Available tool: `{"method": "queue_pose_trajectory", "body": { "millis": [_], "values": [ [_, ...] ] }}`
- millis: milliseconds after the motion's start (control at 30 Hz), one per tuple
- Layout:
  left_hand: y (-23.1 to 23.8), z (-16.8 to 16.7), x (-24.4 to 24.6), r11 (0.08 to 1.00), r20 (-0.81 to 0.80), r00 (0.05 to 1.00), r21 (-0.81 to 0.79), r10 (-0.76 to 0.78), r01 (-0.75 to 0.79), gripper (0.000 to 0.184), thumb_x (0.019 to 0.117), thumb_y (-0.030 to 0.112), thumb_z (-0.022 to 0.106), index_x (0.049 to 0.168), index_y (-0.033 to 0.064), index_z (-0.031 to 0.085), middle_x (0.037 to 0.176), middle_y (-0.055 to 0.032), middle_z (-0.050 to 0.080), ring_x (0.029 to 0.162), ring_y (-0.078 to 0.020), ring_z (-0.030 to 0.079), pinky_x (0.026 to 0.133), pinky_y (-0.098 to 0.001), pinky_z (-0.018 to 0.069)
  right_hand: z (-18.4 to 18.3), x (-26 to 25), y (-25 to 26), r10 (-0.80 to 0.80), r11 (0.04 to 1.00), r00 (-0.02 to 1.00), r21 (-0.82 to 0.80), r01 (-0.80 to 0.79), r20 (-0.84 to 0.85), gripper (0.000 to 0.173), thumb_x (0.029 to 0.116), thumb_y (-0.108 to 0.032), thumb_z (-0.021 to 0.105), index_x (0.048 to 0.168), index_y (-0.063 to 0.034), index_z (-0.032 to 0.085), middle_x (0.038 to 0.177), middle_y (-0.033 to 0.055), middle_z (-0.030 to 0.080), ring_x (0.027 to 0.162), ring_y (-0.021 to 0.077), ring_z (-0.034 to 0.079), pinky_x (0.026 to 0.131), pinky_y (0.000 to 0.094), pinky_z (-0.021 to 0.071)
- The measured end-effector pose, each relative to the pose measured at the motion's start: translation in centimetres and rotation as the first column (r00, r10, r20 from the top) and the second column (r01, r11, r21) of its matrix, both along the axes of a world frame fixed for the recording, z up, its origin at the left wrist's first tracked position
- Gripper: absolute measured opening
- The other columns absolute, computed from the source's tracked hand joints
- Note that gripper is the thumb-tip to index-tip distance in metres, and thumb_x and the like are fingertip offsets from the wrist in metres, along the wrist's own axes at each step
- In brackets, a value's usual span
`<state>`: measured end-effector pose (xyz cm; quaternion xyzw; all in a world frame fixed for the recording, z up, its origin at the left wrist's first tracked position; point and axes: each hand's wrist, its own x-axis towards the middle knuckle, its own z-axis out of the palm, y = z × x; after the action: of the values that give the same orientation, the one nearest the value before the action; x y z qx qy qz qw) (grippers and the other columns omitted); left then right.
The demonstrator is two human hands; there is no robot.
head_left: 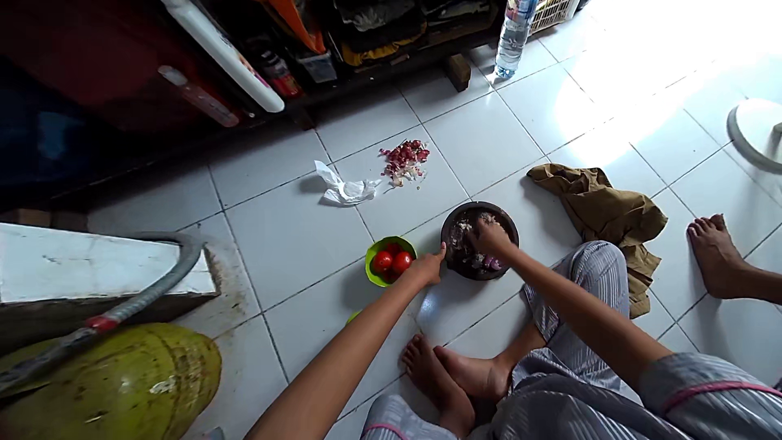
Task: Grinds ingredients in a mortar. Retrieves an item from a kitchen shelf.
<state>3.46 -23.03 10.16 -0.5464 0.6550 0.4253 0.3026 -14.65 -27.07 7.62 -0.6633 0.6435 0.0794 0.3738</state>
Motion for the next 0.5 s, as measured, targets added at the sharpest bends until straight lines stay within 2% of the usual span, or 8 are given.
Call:
{"method": "queue_pose_trajectory", "body": {
  "millis": [100, 167, 267, 333, 400, 500],
  "values": [
    [-0.5, 0.7, -0.1, 1.000, 0.014, 1.000, 0.003, -0.017, 0.017, 0.097, 0.0950, 0.001, 0.061, 0.163, 0.0078, -0.008, 0.150, -0.0369, 0.038, 0.135, -0.0514, 0.046, 0.108, -0.0620, 0.0399, 0.5, 0.4, 1.9, 0.094, 0.995, 0.991, -0.010, -0.095, -0.099, 0.051, 0.1110, -0.038, 0.040, 0.149, -0.0047, 0.045, 0.122, 0.0272, 0.067, 0.119, 0.0454, 0.064, 0.098, 0.0612, 0.0494],
    [-0.8, 1.0, -0.3, 1.000, 0.031, 0.999, 0.003, -0.018, 0.017, 0.094, 0.0959, 0.002, 0.061, 0.163, 0.0078, -0.005, 0.152, -0.0361, 0.036, 0.136, -0.0506, 0.045, 0.109, -0.0612, 0.0394, 0.5, 0.5, 0.0, 0.032, 0.999, 0.998, -0.022, -0.033, -0.049, 0.052, 0.1104, -0.038, 0.043, 0.148, -0.0019, 0.046, 0.124, 0.0301, 0.065, 0.120, 0.0480, 0.063, 0.098, 0.0641, 0.0493],
    [-0.4, 0.6, -1.1, 1.000, 0.049, 0.999, -0.020, -0.004, 0.005, 0.094, 0.0952, 0.004, 0.064, 0.164, 0.0074, 0.000, 0.150, -0.0332, 0.042, 0.134, -0.0477, 0.049, 0.106, -0.0599, 0.0426, -0.1, -0.3, -1.5, -0.038, 0.998, 0.999, 0.049, 0.038, -0.007, 0.056, 0.1089, -0.042, 0.045, 0.147, -0.0008, 0.047, 0.134, 0.0303, 0.061, 0.126, 0.0470, 0.059, 0.101, 0.0652, 0.0472],
    [-0.4, 0.4, -1.0, 0.999, 0.057, 0.998, -0.029, -0.015, 0.017, 0.096, 0.0941, 0.004, 0.065, 0.163, 0.0044, -0.001, 0.149, -0.0352, 0.040, 0.132, -0.0494, 0.049, 0.105, -0.0607, 0.0429, -0.3, -0.1, 1.2, 0.016, 1.000, 1.000, 0.025, -0.016, -0.021, 0.053, 0.1079, -0.037, 0.048, 0.146, 0.0001, 0.048, 0.128, 0.0310, 0.063, 0.121, 0.0481, 0.062, 0.098, 0.0657, 0.0490],
    [-0.7, 0.6, -0.7, 1.000, 0.050, 0.999, -0.021, -0.020, 0.021, 0.097, 0.0942, 0.003, 0.064, 0.163, 0.0039, -0.005, 0.150, -0.0370, 0.037, 0.135, -0.0510, 0.046, 0.107, -0.0617, 0.0407, 0.3, 0.2, 3.0, 0.080, 0.997, 0.993, -0.006, -0.080, -0.087, 0.050, 0.1101, -0.036, 0.043, 0.147, -0.0023, 0.047, 0.124, 0.0274, 0.067, 0.119, 0.0451, 0.065, 0.098, 0.0616, 0.0499],
    [-0.7, 1.0, -0.6, 1.000, 0.051, 0.999, -0.003, -0.019, 0.019, 0.096, 0.0957, 0.003, 0.063, 0.163, 0.0080, -0.005, 0.153, -0.0366, 0.034, 0.137, -0.0508, 0.044, 0.108, -0.0615, 0.0393, 0.5, 0.2, -0.2, -0.074, 0.997, 0.997, -0.005, 0.074, 0.004, 0.054, 0.1106, -0.039, 0.043, 0.147, 0.0009, 0.046, 0.128, 0.0312, 0.063, 0.121, 0.0477, 0.062, 0.098, 0.0643, 0.0490]
  ]
}}
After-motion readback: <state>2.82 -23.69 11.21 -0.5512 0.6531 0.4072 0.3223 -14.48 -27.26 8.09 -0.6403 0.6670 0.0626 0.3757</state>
